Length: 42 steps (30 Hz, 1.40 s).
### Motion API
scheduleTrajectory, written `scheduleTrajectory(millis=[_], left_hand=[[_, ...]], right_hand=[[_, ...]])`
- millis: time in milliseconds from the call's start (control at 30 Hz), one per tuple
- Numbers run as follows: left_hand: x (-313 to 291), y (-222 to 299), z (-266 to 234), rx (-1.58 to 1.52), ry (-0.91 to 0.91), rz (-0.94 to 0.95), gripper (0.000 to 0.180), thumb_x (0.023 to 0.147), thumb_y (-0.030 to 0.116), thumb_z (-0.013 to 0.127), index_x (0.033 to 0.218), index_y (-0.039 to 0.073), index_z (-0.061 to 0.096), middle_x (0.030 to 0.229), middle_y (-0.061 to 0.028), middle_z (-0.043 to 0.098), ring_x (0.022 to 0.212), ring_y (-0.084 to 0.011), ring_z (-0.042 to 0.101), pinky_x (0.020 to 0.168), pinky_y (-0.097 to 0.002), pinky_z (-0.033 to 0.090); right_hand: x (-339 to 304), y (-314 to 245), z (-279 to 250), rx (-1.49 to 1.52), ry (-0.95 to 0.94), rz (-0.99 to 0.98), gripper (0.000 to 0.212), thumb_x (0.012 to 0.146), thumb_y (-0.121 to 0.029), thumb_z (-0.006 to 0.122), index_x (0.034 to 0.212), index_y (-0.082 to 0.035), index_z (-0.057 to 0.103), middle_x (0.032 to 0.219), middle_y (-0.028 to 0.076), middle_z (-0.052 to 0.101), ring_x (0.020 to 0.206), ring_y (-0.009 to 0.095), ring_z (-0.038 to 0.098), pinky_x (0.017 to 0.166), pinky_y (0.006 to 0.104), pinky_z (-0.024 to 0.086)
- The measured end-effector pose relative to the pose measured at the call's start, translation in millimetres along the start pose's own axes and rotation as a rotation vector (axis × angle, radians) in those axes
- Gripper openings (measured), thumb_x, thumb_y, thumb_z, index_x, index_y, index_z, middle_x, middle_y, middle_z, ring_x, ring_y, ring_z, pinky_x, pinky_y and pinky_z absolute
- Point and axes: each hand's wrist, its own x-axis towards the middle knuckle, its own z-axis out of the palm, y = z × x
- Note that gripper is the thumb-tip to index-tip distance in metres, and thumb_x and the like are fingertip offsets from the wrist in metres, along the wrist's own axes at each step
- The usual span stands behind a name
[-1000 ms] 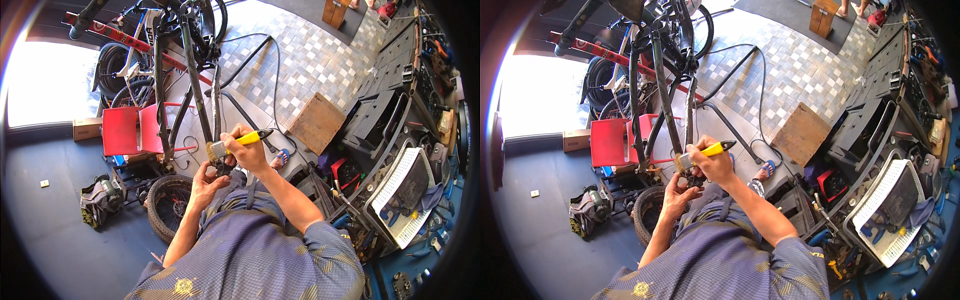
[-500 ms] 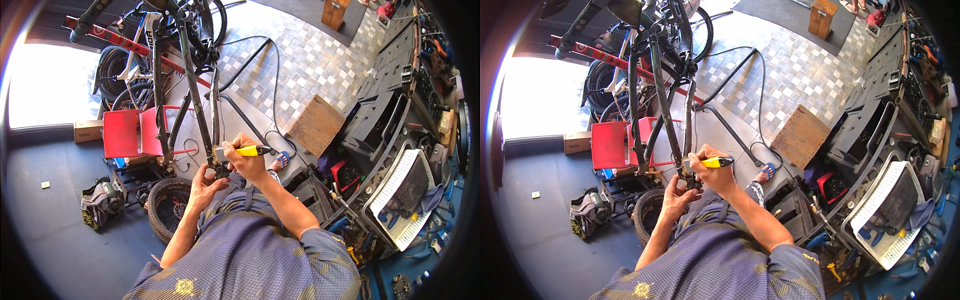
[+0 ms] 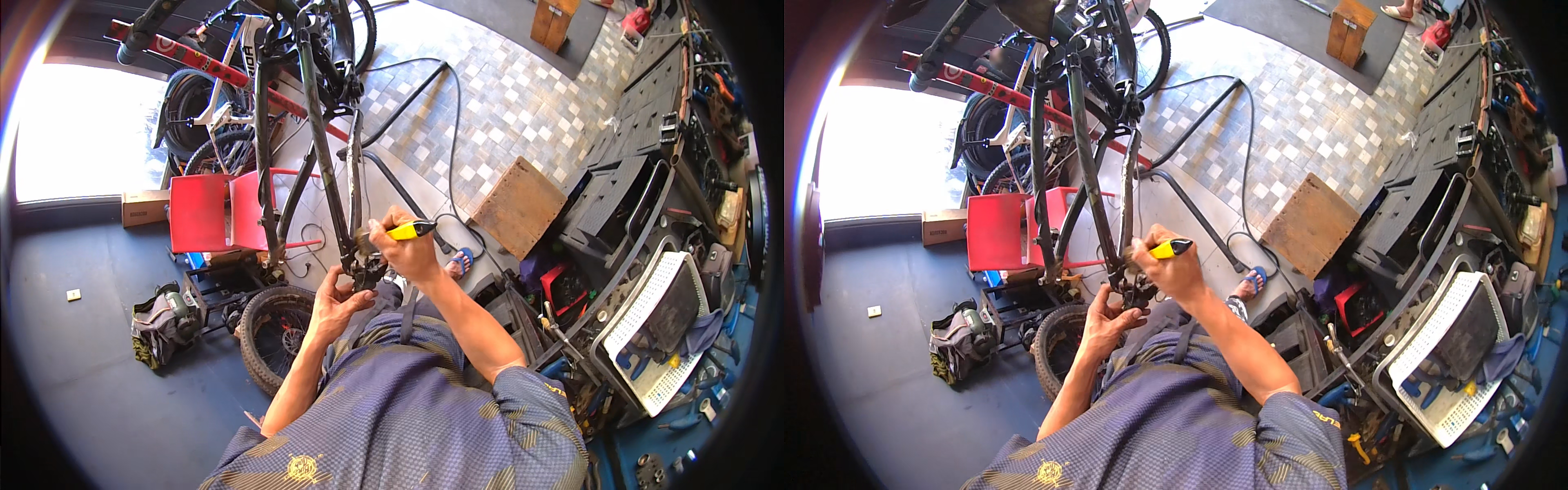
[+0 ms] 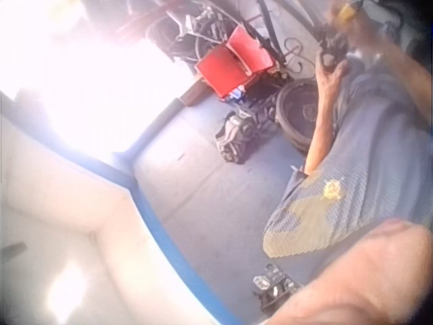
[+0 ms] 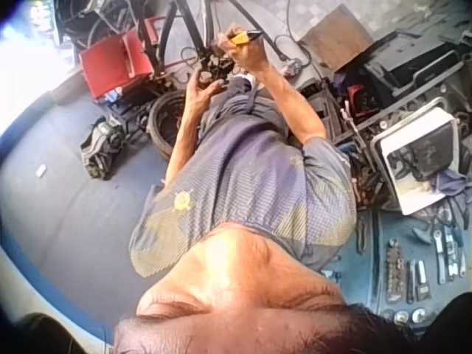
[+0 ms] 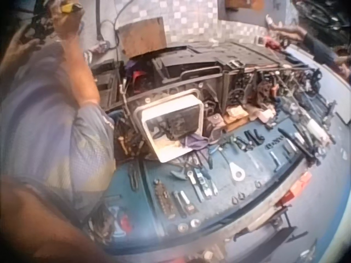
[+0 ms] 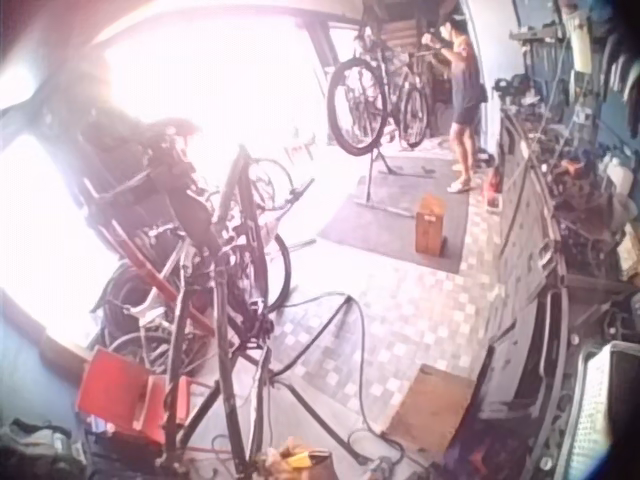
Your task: The person scrubs the bicycle frame with a yellow brush and a cloth, focusing on the seat tube, down tube, and bottom bracket area. The person repeatedly wipes and scrubs the same sections of the frame without visible dirt removal.
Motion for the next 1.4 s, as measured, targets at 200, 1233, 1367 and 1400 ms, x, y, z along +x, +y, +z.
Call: scheduleTrajectory(millis=[200,1233,1367,1400], left_hand=[[0.9,-0.9,-1.0,0.005,-0.007,0.002,0.061,0.094,0.009,0.082,0.142,0.006,0.044,0.116,-0.0191,0.075,0.106,-0.0282,0.076,0.09,-0.0406,0.065],[1.0,2.3,-3.6,0.056,-0.002,-0.007,0.058,0.096,0.011,0.081,0.14,0.007,0.043,0.119,-0.0204,0.074,0.11,-0.0298,0.076,0.089,-0.0417,0.066],[0.9,1.5,-5.2,0.058,-0.02,-0.013,0.061,0.096,0.012,0.082,0.142,0.007,0.043,0.121,-0.0201,0.074,0.111,-0.0296,0.075,0.09,-0.0417,0.065],[0.7,1.0,-5.8,0.056,-0.021,-0.012,0.061,0.096,0.012,0.082,0.143,0.007,0.042,0.121,-0.0201,0.074,0.111,-0.0296,0.075,0.09,-0.0418,0.065]], right_hand=[[0.8,0.3,0.1,0.04,-0.021,0.076,0.027,0.099,-0.014,0.075,0.079,-0.006,0.059,0.064,-0.002,0.056,0.049,0.004,0.052,0.044,0.0248,0.041],[60.3,9.5,-101.6,0.215,0.045,0.125,0.037,0.1,-0.015,0.077,0.13,0.001,0.064,0.109,0.011,0.077,0.097,0.016,0.076,0.082,0.0283,0.063],[39.8,17.8,-70.6,0.147,-0.138,0.148,0.028,0.098,-0.017,0.079,0.119,-0.001,0.073,0.095,0.009,0.079,0.08,0.015,0.077,0.069,0.028,0.064],[32.7,20.6,-60.8,0.159,-0.225,0.119,0.027,0.098,-0.017,0.08,0.118,-0.001,0.073,0.093,0.008,0.078,0.079,0.013,0.075,0.068,0.0273,0.064]])
